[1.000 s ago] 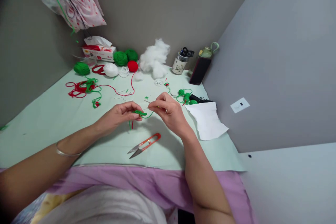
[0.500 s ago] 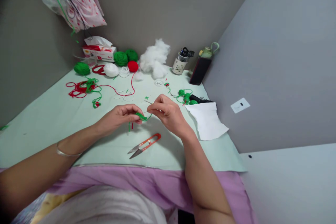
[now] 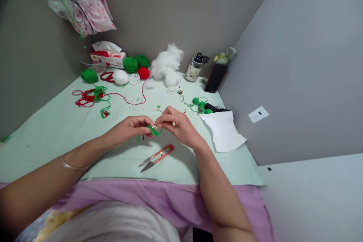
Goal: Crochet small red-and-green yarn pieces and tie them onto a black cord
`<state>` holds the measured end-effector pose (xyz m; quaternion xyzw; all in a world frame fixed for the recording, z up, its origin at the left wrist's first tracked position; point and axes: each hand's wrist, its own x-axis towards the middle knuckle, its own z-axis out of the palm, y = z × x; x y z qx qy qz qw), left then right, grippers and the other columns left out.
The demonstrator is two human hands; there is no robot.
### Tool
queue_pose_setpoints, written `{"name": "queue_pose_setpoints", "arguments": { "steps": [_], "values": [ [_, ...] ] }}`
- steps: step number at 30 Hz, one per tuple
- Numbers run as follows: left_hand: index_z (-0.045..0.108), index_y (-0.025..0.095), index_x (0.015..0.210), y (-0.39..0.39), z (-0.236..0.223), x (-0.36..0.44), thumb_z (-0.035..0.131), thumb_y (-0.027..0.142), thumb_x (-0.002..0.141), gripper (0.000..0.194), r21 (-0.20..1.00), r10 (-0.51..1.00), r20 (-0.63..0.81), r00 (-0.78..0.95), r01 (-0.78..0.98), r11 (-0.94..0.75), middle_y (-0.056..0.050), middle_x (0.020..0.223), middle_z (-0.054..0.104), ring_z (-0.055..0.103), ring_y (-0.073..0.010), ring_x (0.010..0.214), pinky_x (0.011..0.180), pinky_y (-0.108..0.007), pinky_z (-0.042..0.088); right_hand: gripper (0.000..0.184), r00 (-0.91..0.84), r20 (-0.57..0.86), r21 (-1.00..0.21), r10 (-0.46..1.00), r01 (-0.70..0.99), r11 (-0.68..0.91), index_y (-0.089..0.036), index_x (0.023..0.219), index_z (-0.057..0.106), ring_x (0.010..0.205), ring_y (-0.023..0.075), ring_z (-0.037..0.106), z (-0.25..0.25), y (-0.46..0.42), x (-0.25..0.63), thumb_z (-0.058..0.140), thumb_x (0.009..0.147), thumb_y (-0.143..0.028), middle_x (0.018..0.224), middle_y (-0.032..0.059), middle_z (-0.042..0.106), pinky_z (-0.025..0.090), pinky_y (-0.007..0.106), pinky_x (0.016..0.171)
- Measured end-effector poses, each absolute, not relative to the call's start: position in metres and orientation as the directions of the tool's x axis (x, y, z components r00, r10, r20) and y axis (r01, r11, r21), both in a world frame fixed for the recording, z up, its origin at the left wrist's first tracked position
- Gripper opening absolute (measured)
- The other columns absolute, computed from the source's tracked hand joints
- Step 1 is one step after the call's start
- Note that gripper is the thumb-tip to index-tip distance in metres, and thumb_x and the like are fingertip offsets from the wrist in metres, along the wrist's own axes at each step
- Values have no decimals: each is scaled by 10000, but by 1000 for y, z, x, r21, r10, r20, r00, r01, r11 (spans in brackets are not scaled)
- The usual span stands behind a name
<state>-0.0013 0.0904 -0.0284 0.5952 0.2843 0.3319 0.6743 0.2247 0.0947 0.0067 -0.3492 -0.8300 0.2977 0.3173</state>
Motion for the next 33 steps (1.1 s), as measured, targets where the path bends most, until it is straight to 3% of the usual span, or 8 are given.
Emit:
{"name": "queue_pose_setpoints", "arguments": {
  "steps": [5,11,15,20,30,33],
  "values": [
    [686,186,969,91,-32,1,686,305,878,149,975,805,16,593,-188,119,-29,959,695,672,-157,902,910,-334,519,93,-479,320,-730,817,426,535,-234,953,733,774,141,559,2,95,219,648,925,-259,843,19,574,464,276,694],
    [662,164,923,91,-37,5,723,319,851,182,953,809,-55,586,-210,217,-23,900,679,681,-156,827,869,-350,541,164,-421,240,-860,875,326,393,-204,1068,673,759,133,629,-2,91,210,578,952,-270,914,32,661,533,275,705],
    [660,145,922,92,-36,4,733,333,839,219,952,829,-81,554,-204,229,-36,922,681,695,-170,845,899,-369,531,169,-510,325,-716,796,417,560,-222,1062,683,843,148,637,-2,87,206,541,982,-264,971,51,689,501,274,745],
    [645,139,873,94,-38,3,742,327,817,219,960,835,-107,540,-164,229,-30,843,683,700,-172,796,831,-331,526,161,-563,378,-516,735,531,672,-214,957,667,750,128,594,-4,83,202,510,982,-190,914,39,659,443,248,670],
    [656,143,885,96,-50,5,720,306,835,182,971,805,-118,581,-101,215,-33,828,689,682,-173,813,788,-306,516,191,-602,412,-500,684,478,722,-207,960,664,786,138,606,-7,83,200,478,1005,-204,942,62,653,469,266,701],
    [660,149,906,96,-49,5,707,279,837,154,983,793,-81,604,-85,165,-39,853,698,674,-174,826,795,-309,510,137,-462,521,-612,718,384,691,-210,937,659,796,142,632,-1,78,196,532,982,-233,988,75,673,485,269,676]
  ]
}}
